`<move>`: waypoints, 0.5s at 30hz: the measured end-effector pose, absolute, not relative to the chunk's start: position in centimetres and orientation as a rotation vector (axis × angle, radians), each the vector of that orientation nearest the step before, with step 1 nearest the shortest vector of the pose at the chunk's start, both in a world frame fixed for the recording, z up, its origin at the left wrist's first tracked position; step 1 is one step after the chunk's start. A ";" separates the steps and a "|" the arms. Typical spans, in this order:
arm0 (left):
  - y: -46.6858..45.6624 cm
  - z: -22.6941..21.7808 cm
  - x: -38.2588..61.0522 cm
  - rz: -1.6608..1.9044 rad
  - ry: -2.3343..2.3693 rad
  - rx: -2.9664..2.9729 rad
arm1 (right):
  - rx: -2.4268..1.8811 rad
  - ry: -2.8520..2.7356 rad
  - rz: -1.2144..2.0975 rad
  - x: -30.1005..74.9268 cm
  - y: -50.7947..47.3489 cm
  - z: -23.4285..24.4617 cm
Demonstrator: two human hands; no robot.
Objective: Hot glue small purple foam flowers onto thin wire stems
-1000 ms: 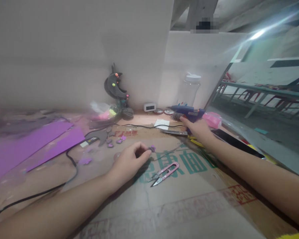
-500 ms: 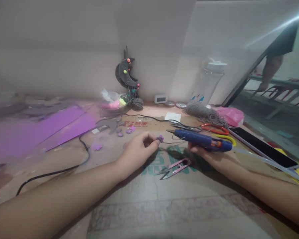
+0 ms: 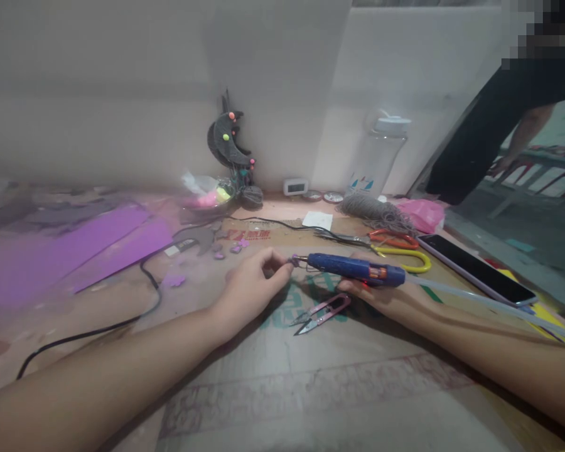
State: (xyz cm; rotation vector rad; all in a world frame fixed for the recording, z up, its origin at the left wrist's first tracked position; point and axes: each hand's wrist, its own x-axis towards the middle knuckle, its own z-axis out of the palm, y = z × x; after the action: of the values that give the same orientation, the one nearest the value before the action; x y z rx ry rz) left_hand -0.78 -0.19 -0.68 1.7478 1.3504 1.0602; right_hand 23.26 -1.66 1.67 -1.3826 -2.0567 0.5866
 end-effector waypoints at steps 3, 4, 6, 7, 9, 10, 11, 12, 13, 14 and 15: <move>-0.3 -0.6 -0.8 1.045 1.351 1.798 | -1.405 -2.062 0.572 23.1 -1.7 1.8; -0.3 -0.6 -0.8 1.046 1.353 1.800 | -1.401 -2.062 0.570 23.1 -1.7 1.8; -0.4 -0.6 -0.8 1.050 1.351 1.802 | -1.390 -2.048 0.566 23.0 -1.7 1.8; -0.4 -0.6 -0.8 1.052 1.348 1.804 | -1.395 -2.046 0.570 23.0 -1.7 1.7; -0.3 -0.7 -0.8 1.056 1.343 1.811 | -1.430 -2.043 0.569 23.1 -1.6 1.6; -0.3 -0.7 -0.8 1.058 1.341 1.815 | -1.449 -2.047 0.569 23.1 -1.5 1.5; -0.3 -0.7 -0.8 1.057 1.338 1.820 | -1.458 -2.057 0.565 23.2 -1.4 1.4; -0.3 -0.7 -0.8 1.054 1.336 1.825 | -1.462 -2.067 0.560 23.3 -1.3 1.3; -0.3 -0.8 -0.8 1.049 1.335 1.828 | -1.465 -2.064 0.547 23.3 -1.1 1.1; -0.3 -0.8 -0.8 1.046 1.334 1.831 | -1.465 -2.062 0.540 23.3 -1.0 1.0; -0.3 -0.8 -0.8 1.043 1.333 1.833 | -1.463 -2.046 0.534 23.3 -0.9 0.8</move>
State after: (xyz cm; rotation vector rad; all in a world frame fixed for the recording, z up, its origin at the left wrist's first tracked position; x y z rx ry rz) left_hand -0.75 -0.34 -0.75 1.8332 1.3333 1.0434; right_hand 23.27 -0.91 0.82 -1.4632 -2.0458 0.5338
